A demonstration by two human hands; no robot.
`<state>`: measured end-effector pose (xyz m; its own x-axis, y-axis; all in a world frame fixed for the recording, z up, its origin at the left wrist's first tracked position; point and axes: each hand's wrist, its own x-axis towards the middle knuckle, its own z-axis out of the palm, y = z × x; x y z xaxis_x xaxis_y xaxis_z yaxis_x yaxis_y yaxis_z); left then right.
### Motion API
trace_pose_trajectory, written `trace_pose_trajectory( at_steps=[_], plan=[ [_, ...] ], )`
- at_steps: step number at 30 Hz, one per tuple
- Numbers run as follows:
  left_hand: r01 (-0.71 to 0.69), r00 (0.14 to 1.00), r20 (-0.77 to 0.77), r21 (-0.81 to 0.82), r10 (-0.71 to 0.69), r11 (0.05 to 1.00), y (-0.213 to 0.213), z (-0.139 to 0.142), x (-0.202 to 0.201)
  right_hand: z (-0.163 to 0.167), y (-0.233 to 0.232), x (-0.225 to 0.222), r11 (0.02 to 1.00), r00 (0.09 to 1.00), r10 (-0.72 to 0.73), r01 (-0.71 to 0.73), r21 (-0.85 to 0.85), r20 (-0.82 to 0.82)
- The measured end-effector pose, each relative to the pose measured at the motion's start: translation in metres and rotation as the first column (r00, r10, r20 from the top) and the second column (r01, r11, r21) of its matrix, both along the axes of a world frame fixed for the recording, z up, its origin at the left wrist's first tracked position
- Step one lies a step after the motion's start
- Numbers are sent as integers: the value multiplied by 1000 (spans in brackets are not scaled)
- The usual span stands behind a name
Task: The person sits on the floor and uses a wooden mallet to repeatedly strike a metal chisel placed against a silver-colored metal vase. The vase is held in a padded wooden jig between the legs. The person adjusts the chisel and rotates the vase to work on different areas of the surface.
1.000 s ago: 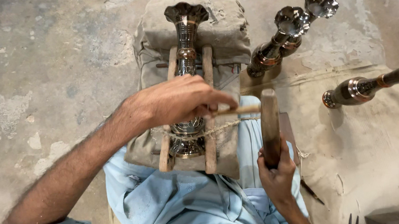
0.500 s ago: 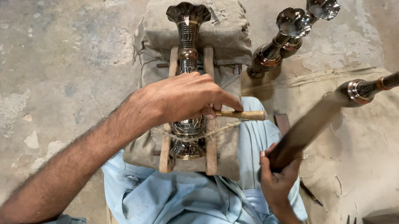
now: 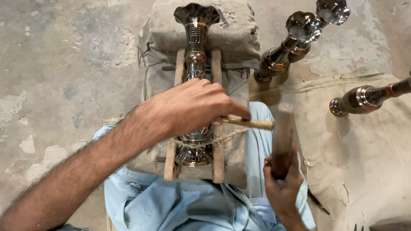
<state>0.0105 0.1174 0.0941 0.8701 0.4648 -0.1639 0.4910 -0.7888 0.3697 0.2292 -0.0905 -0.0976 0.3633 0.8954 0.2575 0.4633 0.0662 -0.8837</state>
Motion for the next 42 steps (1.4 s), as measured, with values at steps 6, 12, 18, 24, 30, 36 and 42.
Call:
trace_pose_trajectory(
  at_steps=[6,12,18,24,30,36,42],
  plan=[
    [-32,993,118,69,23,997,-5,-6,-10,8,5,10,999,999,-22,24,-45,42],
    [-154,976,156,10,151,988,-7,-18,-18,26,22,15,991,986,73,-54,124,-152],
    [-278,919,249,-143,306,950,-14,-25,-28,58,50,36,973,950,195,-155,172,-243],
    [-334,815,446,-161,370,929,-25,-22,-38,100,79,57,976,962,122,-161,148,244],
    [-376,784,433,-241,446,895,-29,-21,-41,137,97,59,961,696,87,-248,124,713],
    [-370,777,458,-223,432,902,-32,-26,-42,147,106,51,966,668,151,-255,34,729],
    [-341,727,550,-231,411,911,-37,-26,-50,144,104,60,949,822,302,-309,-68,483]
  ],
)
